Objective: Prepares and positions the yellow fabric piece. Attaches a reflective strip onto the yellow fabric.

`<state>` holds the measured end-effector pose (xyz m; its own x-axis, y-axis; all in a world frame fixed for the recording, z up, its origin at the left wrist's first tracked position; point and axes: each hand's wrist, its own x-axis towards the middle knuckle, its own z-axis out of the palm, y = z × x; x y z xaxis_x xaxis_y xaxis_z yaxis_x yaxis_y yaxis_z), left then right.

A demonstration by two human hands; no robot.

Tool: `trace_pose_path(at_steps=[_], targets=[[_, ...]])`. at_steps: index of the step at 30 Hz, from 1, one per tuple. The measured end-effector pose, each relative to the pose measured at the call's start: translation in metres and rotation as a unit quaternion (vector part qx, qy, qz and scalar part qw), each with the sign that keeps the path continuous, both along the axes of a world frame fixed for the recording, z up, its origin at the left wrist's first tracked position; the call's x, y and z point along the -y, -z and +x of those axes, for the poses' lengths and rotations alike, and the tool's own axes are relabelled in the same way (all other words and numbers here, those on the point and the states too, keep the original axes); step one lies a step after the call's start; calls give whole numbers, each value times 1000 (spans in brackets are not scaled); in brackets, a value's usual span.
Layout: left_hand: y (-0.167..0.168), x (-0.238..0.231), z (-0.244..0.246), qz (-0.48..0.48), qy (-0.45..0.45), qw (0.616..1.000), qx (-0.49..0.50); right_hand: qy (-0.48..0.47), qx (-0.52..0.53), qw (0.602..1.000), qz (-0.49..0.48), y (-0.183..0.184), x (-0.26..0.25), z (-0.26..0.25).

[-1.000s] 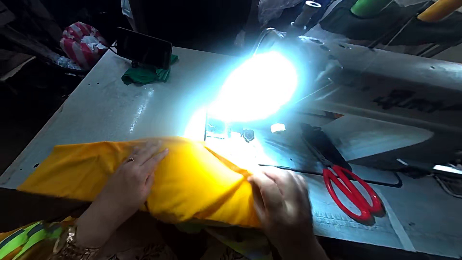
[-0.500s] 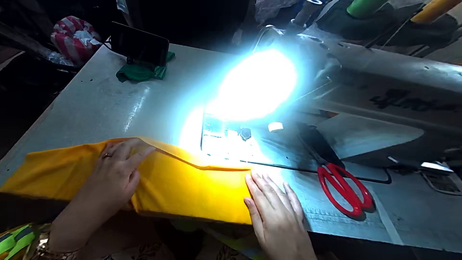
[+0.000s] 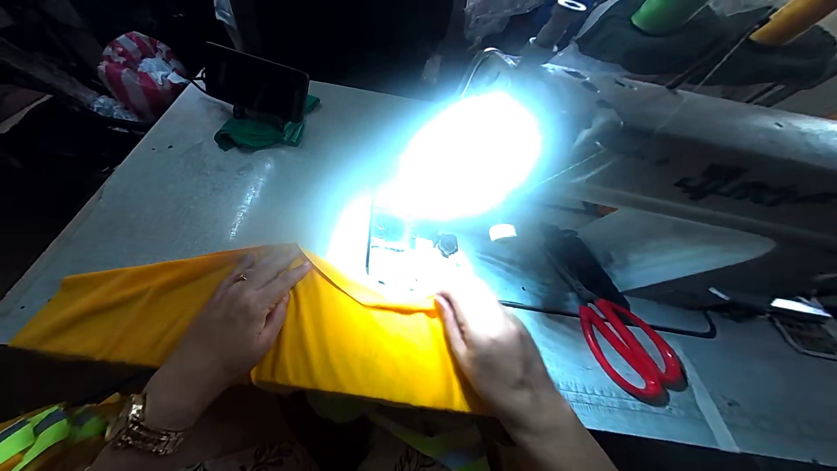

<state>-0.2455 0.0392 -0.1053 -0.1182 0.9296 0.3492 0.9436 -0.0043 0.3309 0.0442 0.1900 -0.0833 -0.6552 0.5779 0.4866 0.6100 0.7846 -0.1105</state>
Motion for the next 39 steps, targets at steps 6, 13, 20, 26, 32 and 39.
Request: trace_pose_path(at_steps=[6, 13, 20, 26, 32, 39], targets=[[-1, -2, 2, -13, -8, 1000, -26, 104, 9, 993, -63, -13, -28, 2], [0, 7, -1, -13, -24, 999, -31, 17, 92, 994, -60, 0, 38, 25], [2, 16, -6, -16, -14, 1000, -14, 11, 97, 995, -31, 7, 20, 20], [-3, 3, -4, -39, -48, 998, -32, 42, 104, 993, -34, 15, 6, 8], [-11, -12, -8, -61, -49, 997, -26, 38, 122, 989, -73, 9, -16, -3], [-14, 0, 3, -36, -66, 997, -33, 0, 83, 995, -62, 2, -8, -3]])
